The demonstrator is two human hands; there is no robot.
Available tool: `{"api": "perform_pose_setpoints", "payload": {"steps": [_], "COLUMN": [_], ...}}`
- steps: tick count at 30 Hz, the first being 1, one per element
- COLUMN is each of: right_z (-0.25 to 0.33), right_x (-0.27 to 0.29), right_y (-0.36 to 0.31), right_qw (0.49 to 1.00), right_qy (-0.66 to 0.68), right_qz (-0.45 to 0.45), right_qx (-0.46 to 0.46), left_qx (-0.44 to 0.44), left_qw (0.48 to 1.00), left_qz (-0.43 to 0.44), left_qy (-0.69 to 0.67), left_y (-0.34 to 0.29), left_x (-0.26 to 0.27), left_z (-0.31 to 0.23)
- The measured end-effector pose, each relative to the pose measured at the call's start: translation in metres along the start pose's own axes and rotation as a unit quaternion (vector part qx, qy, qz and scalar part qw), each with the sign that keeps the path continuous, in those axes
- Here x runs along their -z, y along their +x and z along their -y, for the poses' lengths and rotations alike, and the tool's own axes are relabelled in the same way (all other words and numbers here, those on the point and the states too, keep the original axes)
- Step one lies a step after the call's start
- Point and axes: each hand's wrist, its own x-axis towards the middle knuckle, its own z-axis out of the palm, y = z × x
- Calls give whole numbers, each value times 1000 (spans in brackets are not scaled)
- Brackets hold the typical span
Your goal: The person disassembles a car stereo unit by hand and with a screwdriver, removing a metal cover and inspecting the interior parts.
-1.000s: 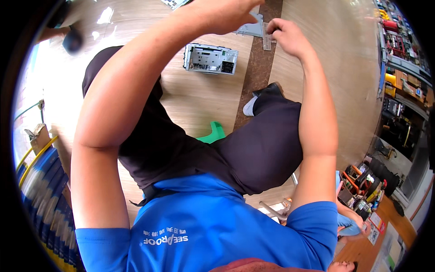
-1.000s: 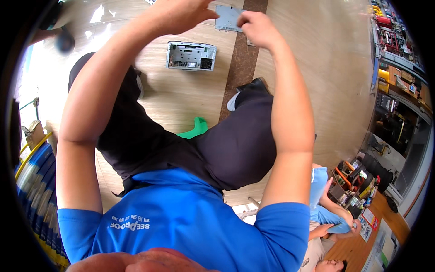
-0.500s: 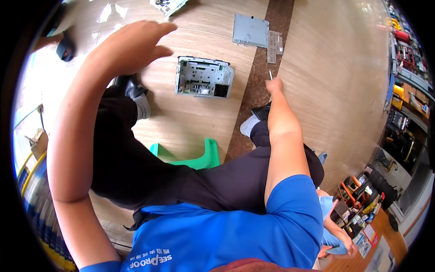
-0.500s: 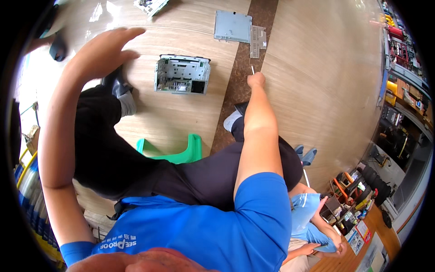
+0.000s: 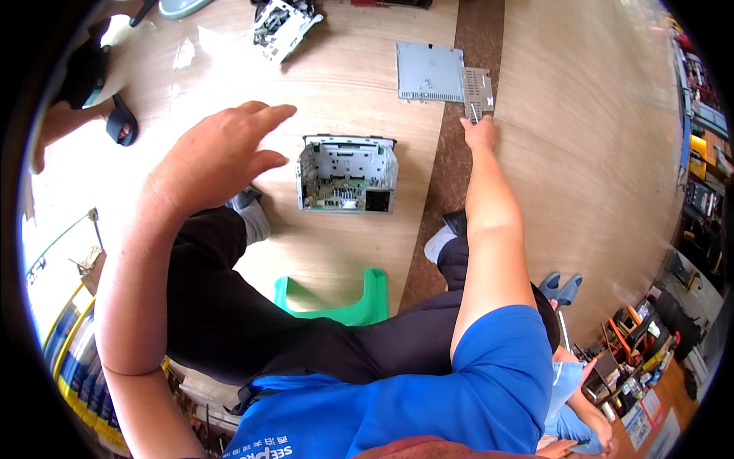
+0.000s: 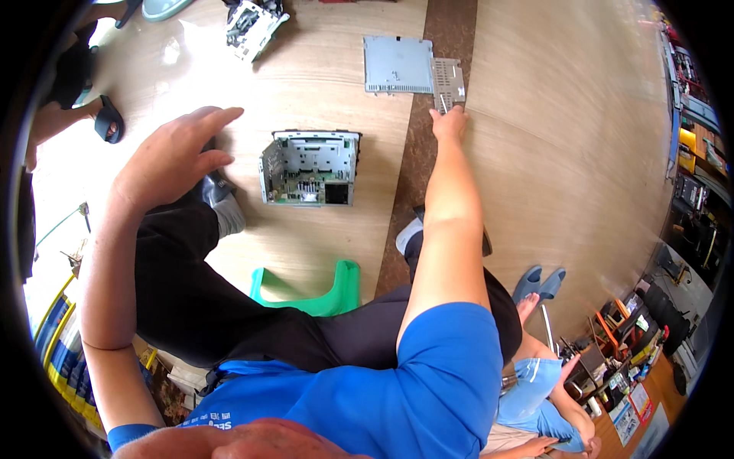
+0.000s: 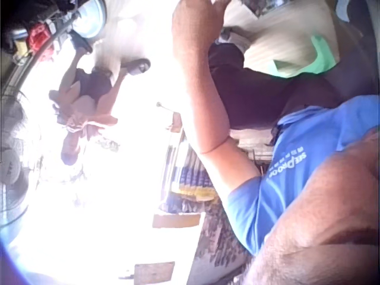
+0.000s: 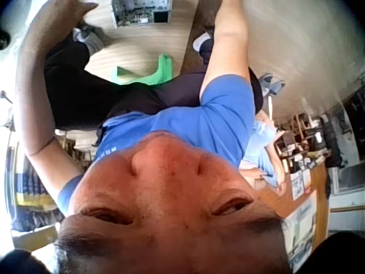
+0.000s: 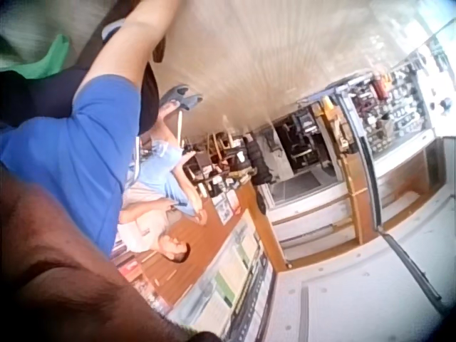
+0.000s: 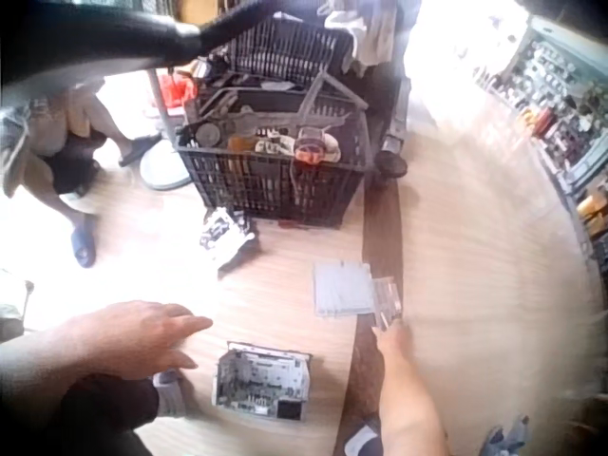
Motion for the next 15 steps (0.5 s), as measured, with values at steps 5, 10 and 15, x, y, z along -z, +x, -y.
{"api": "perform_pose_setpoints", "payload": {"steps": [5,10,15], "right_z": [12,6,14], "right_x": [1,16,52], "right_y": [-2,-3,-58], "right_qw": [1000,977,698], "right_qy": [-18,205,656], "right_qz": [-1,62,287], "right_qx": [18,2,12], "left_qx": [10,3,-26], "left_qw": [1000,1000,999], "left_qz": [18,-18,-28], "left_qy": [16,10,-1], "left_y": [-5,-22,-37], "left_x": [1,12,7], "left_z": [-1,-7,-2]}}
